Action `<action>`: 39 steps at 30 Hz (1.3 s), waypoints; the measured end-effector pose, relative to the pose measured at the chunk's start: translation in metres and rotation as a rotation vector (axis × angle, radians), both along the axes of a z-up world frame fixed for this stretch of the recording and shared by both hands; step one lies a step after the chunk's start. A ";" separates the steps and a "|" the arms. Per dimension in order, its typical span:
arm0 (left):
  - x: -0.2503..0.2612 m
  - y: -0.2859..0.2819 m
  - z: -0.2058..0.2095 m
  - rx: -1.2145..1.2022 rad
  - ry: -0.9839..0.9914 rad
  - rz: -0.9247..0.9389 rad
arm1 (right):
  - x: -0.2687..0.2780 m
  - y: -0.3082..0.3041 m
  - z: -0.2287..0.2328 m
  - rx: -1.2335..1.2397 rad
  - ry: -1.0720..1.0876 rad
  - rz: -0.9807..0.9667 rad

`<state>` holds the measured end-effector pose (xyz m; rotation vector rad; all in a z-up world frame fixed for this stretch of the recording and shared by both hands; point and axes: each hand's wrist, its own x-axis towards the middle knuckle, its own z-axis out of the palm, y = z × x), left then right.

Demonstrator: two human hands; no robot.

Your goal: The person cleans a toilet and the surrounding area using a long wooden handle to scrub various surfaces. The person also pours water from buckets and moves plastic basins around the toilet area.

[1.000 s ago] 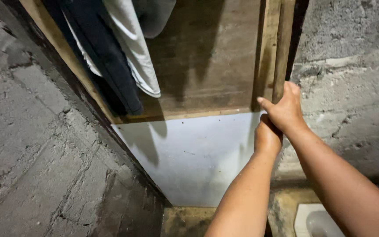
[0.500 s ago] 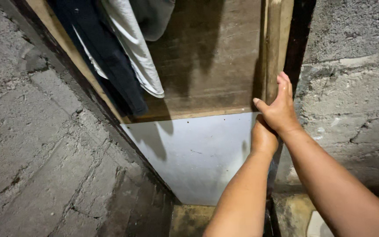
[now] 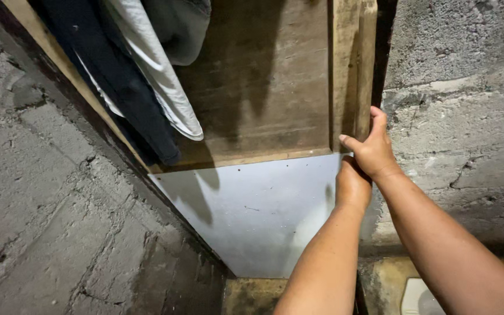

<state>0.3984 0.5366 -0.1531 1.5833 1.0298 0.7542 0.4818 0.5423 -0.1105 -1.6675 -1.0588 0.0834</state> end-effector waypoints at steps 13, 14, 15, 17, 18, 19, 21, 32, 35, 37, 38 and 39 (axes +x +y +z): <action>0.002 -0.023 0.022 0.027 -0.068 -0.008 | 0.022 -0.014 -0.009 -0.016 0.015 -0.001; 0.002 -0.028 0.024 0.027 -0.051 -0.019 | 0.022 -0.020 -0.007 -0.025 0.053 0.016; 0.001 -0.035 0.024 0.025 -0.044 -0.029 | 0.022 -0.025 -0.005 0.021 0.134 0.107; 0.002 -0.048 0.018 0.021 -0.029 -0.049 | 0.022 -0.037 0.000 0.112 0.293 0.290; 0.006 -0.051 0.014 -0.083 -0.229 -0.052 | 0.020 -0.045 0.002 0.095 0.225 0.254; 0.012 -0.051 0.011 -0.186 -0.429 -0.054 | 0.016 -0.053 0.005 0.079 0.156 0.220; 0.012 -0.056 0.003 -0.213 -0.554 -0.048 | 0.003 -0.059 0.012 0.103 0.139 0.267; -0.061 -0.120 0.025 0.059 0.044 -0.027 | -0.068 -0.128 0.045 0.285 0.358 0.508; -0.060 -0.139 0.015 0.016 -0.433 -0.071 | -0.077 -0.152 0.045 0.157 0.398 0.386; -0.072 -0.157 0.011 0.215 -0.255 -0.015 | -0.083 -0.167 0.043 0.192 0.450 0.447; -0.078 -0.166 0.012 0.315 -0.165 0.015 | -0.086 -0.174 0.043 0.210 0.475 0.480; -0.083 -0.174 0.014 0.306 -0.164 0.018 | -0.090 -0.182 0.045 0.201 0.446 0.483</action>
